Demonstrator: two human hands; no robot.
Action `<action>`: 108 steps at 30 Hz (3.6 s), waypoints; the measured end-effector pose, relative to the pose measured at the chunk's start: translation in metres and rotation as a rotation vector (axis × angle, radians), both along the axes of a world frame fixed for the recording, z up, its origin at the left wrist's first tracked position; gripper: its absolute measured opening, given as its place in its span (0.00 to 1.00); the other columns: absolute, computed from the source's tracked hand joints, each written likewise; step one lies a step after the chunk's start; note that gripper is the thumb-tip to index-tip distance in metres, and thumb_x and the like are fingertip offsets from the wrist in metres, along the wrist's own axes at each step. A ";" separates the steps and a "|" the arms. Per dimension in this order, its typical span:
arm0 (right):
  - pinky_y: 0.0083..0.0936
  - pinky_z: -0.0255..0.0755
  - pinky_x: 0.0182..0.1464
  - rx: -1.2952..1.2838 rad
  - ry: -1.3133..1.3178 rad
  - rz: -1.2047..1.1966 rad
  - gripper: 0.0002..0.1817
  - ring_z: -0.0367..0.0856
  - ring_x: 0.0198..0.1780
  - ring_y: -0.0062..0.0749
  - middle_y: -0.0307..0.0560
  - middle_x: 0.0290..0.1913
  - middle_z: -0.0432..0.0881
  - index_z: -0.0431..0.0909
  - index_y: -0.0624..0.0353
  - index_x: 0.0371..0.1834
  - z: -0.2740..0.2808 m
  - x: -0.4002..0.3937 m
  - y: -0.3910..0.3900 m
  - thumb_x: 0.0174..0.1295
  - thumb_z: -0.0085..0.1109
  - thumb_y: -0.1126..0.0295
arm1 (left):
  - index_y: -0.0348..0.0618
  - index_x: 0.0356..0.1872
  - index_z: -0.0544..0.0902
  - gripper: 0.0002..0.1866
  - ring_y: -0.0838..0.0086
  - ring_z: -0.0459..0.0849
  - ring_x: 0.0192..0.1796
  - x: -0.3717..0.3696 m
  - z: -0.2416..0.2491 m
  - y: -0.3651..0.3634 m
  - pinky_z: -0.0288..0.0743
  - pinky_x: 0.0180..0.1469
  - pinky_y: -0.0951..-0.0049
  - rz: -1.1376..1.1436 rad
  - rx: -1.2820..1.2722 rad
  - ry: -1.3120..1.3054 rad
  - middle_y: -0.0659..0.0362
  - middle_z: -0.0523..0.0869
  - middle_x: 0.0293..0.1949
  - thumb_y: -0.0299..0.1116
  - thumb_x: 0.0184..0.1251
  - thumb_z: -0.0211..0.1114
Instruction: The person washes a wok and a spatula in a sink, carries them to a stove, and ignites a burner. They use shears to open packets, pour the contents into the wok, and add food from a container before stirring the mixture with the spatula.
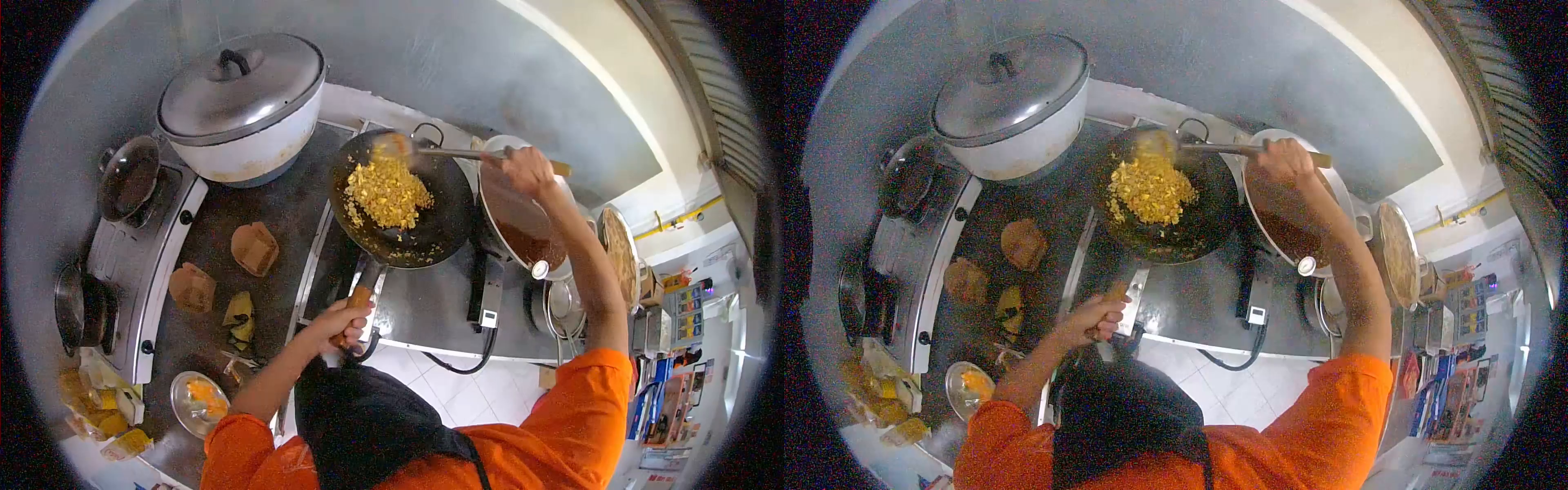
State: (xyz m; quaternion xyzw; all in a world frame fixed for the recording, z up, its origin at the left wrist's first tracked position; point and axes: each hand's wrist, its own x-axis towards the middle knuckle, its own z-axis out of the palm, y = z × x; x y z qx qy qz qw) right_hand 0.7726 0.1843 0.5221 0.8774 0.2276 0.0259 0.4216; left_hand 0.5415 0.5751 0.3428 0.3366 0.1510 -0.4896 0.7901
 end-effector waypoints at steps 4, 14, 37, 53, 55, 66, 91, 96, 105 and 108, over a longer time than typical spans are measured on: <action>0.33 0.78 0.31 0.092 -0.029 0.130 0.08 0.85 0.34 0.40 0.49 0.37 0.84 0.84 0.53 0.29 0.031 0.024 0.008 0.55 0.57 0.64 | 0.47 0.52 0.71 0.13 0.88 0.63 0.16 0.010 -0.005 0.014 0.57 0.14 0.85 -0.011 0.048 -0.041 0.71 0.66 0.20 0.32 0.69 0.57; 0.41 0.78 0.35 -0.013 0.062 0.010 0.08 0.84 0.35 0.45 0.50 0.29 0.83 0.85 0.43 0.30 0.119 -0.001 0.078 0.56 0.54 0.67 | 0.53 0.34 0.66 0.10 0.84 0.62 0.13 -0.039 -0.020 -0.121 0.58 0.13 0.78 0.217 0.015 0.056 0.70 0.64 0.17 0.33 0.61 0.61; 0.41 0.73 0.49 0.313 0.568 -0.100 0.19 0.80 0.46 0.49 0.58 0.43 0.82 0.75 0.48 0.58 0.010 -0.071 0.047 0.63 0.50 0.62 | 0.54 0.36 0.64 0.12 0.85 0.65 0.14 -0.020 0.005 -0.039 0.61 0.14 0.79 0.083 -0.004 0.037 0.69 0.66 0.19 0.39 0.66 0.61; 0.39 0.64 0.63 0.234 0.490 -0.282 0.18 0.74 0.57 0.42 0.41 0.53 0.78 0.77 0.40 0.56 0.012 -0.058 0.066 0.65 0.49 0.55 | 0.52 0.37 0.64 0.12 0.83 0.66 0.14 -0.026 -0.003 -0.050 0.64 0.14 0.76 0.074 -0.031 -0.023 0.68 0.66 0.17 0.39 0.69 0.59; 0.39 0.65 0.62 0.291 0.359 -0.330 0.18 0.74 0.56 0.43 0.42 0.53 0.78 0.77 0.40 0.55 0.009 -0.064 0.076 0.64 0.49 0.56 | 0.52 0.38 0.64 0.12 0.83 0.65 0.13 -0.025 -0.020 -0.063 0.64 0.13 0.75 0.080 0.006 -0.039 0.68 0.66 0.16 0.40 0.69 0.59; 0.42 0.76 0.42 0.387 0.314 -0.010 0.14 0.83 0.42 0.47 0.54 0.38 0.83 0.82 0.53 0.40 0.029 -0.045 0.066 0.57 0.54 0.58 | 0.46 0.39 0.63 0.14 0.79 0.66 0.11 -0.041 -0.042 -0.142 0.62 0.10 0.72 0.296 0.228 -0.152 0.65 0.67 0.16 0.39 0.68 0.59; 0.11 0.55 0.15 0.860 0.822 -0.985 0.15 0.63 0.16 0.13 0.32 0.20 0.70 0.79 0.44 0.53 0.070 -0.071 0.124 0.65 0.56 0.56 | 0.47 0.39 0.63 0.14 0.79 0.68 0.14 -0.041 -0.046 -0.137 0.62 0.12 0.75 0.336 0.194 -0.155 0.63 0.68 0.20 0.38 0.67 0.60; 0.26 0.64 0.15 0.373 0.932 -0.849 0.14 0.69 0.14 0.21 0.38 0.17 0.72 0.79 0.54 0.34 0.108 -0.075 0.120 0.64 0.52 0.56 | 0.50 0.38 0.64 0.13 0.82 0.69 0.15 -0.035 -0.004 -0.080 0.64 0.13 0.76 0.198 0.107 -0.080 0.66 0.68 0.20 0.39 0.67 0.61; 0.37 0.71 0.50 0.323 0.685 -0.307 0.17 0.79 0.46 0.45 0.53 0.40 0.81 0.80 0.52 0.50 0.041 -0.067 0.084 0.61 0.51 0.60 | 0.54 0.40 0.67 0.10 0.83 0.63 0.12 -0.031 -0.020 -0.070 0.55 0.09 0.79 0.207 0.085 -0.083 0.67 0.69 0.20 0.40 0.67 0.60; 0.38 0.70 0.53 0.064 0.601 -0.284 0.20 0.78 0.50 0.44 0.51 0.47 0.79 0.77 0.48 0.56 0.025 -0.049 0.068 0.60 0.52 0.61 | 0.54 0.41 0.67 0.10 0.83 0.63 0.12 -0.038 0.004 -0.071 0.58 0.11 0.78 0.222 0.095 -0.048 0.67 0.68 0.20 0.39 0.68 0.60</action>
